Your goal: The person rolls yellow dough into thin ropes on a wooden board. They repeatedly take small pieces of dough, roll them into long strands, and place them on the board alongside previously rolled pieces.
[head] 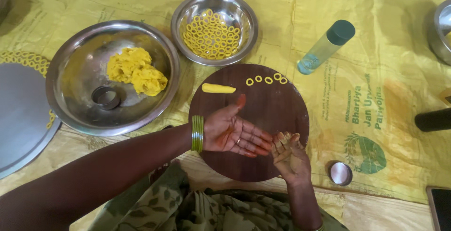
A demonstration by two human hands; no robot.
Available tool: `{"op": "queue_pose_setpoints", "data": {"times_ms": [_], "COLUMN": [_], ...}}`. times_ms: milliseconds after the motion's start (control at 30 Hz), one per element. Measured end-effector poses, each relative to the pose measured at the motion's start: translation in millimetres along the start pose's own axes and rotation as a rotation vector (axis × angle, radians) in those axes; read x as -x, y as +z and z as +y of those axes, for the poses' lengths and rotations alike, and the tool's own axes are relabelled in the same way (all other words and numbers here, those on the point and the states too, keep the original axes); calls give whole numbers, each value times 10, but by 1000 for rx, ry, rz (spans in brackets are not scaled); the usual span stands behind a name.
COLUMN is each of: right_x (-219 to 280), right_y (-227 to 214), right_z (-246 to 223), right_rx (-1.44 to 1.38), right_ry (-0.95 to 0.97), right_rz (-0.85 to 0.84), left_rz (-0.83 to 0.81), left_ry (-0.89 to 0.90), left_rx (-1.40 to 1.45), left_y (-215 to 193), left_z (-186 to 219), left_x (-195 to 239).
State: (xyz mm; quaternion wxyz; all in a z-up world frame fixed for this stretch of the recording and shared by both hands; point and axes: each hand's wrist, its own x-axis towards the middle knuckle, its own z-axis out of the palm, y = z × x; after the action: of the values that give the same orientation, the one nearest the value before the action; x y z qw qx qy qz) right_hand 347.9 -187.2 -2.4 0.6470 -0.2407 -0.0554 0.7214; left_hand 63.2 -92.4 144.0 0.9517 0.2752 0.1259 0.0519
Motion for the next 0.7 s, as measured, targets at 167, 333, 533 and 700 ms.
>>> {"op": "queue_pose_setpoints", "data": {"times_ms": [167,333,533,700], "right_x": [-6,-18,-13,57], "right_y": [30,29,173,380], "right_z": [33,53,69,120], "right_rx": [24,60,153,628], "right_ry": [7,22,67,-166], "right_rz": [-27,-18,-42,-62], "left_rz": [352,651,312,762], "left_ry": [161,101,161,200], "left_rx": [-456,-704,-548,-1300], "left_y": [-208,-371,-502,-716], "left_z": [-216,-320,-432,-380], "left_x": [-110,-169,-321,-374]}}
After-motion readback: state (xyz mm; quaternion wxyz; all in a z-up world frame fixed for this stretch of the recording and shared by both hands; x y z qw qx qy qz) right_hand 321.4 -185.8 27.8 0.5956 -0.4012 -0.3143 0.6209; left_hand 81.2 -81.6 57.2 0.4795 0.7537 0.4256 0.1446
